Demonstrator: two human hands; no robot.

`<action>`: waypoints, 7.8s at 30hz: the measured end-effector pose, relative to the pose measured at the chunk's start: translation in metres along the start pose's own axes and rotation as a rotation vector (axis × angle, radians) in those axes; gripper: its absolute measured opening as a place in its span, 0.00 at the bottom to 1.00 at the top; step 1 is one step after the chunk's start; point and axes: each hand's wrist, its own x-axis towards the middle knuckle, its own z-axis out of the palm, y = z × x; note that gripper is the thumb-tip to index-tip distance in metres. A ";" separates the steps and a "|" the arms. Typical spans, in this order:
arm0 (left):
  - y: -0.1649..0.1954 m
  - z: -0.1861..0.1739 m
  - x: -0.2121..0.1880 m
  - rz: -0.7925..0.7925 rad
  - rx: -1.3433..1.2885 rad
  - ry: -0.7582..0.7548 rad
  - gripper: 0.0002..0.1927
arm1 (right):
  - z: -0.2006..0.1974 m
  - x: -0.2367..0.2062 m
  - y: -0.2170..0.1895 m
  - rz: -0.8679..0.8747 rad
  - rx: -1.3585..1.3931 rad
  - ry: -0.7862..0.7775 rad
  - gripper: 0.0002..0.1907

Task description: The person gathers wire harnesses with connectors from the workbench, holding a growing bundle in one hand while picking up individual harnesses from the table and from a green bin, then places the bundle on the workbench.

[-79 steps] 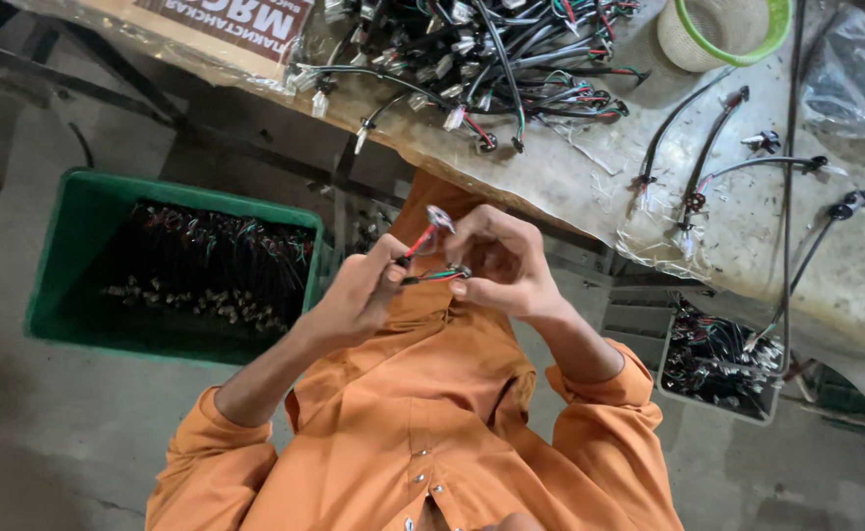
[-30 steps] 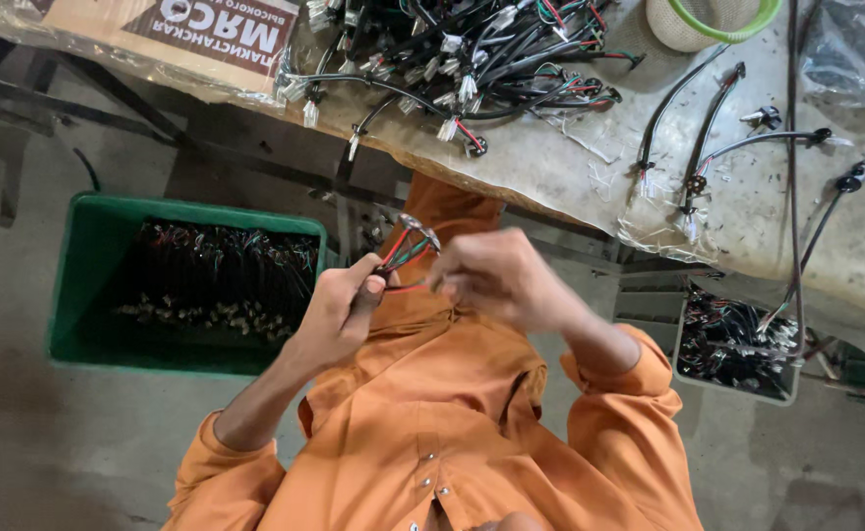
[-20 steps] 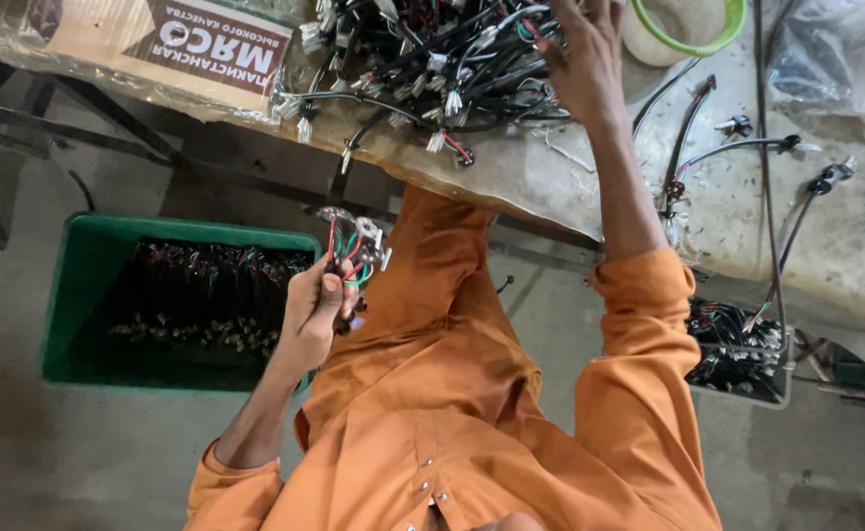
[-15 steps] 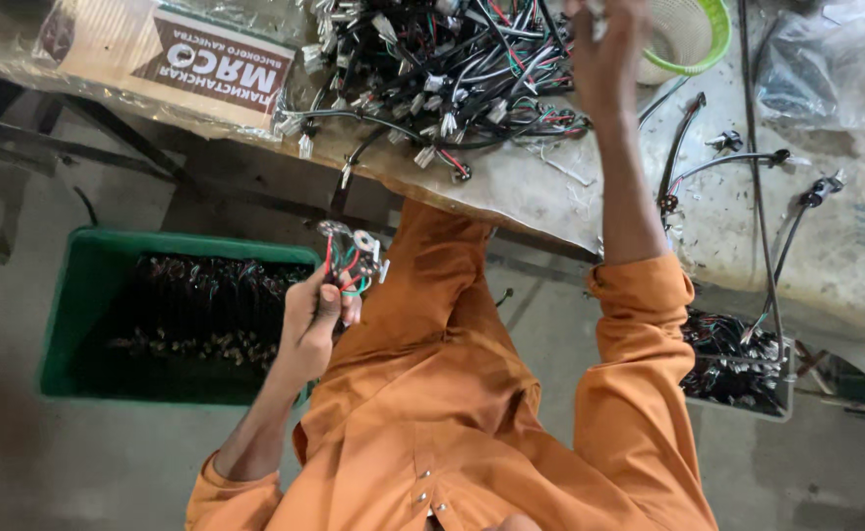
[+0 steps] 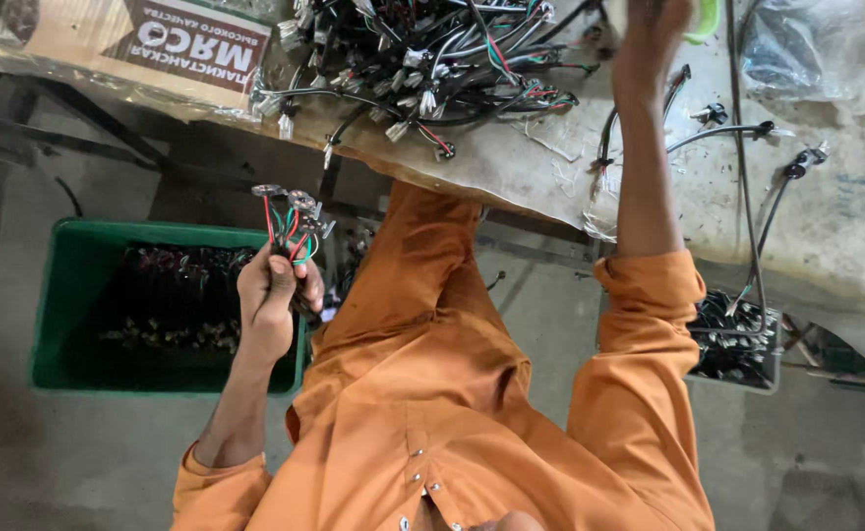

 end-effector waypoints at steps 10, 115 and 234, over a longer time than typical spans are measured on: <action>0.023 0.047 0.009 0.241 0.146 -0.048 0.23 | -0.027 -0.044 -0.145 -0.415 0.433 -0.274 0.17; -0.031 -0.011 -0.005 -0.134 0.016 0.114 0.17 | -0.131 -0.094 -0.073 0.285 -0.199 -0.127 0.06; -0.011 0.027 -0.020 -0.287 0.375 -0.058 0.15 | -0.071 -0.056 -0.115 -0.228 -0.125 -0.529 0.23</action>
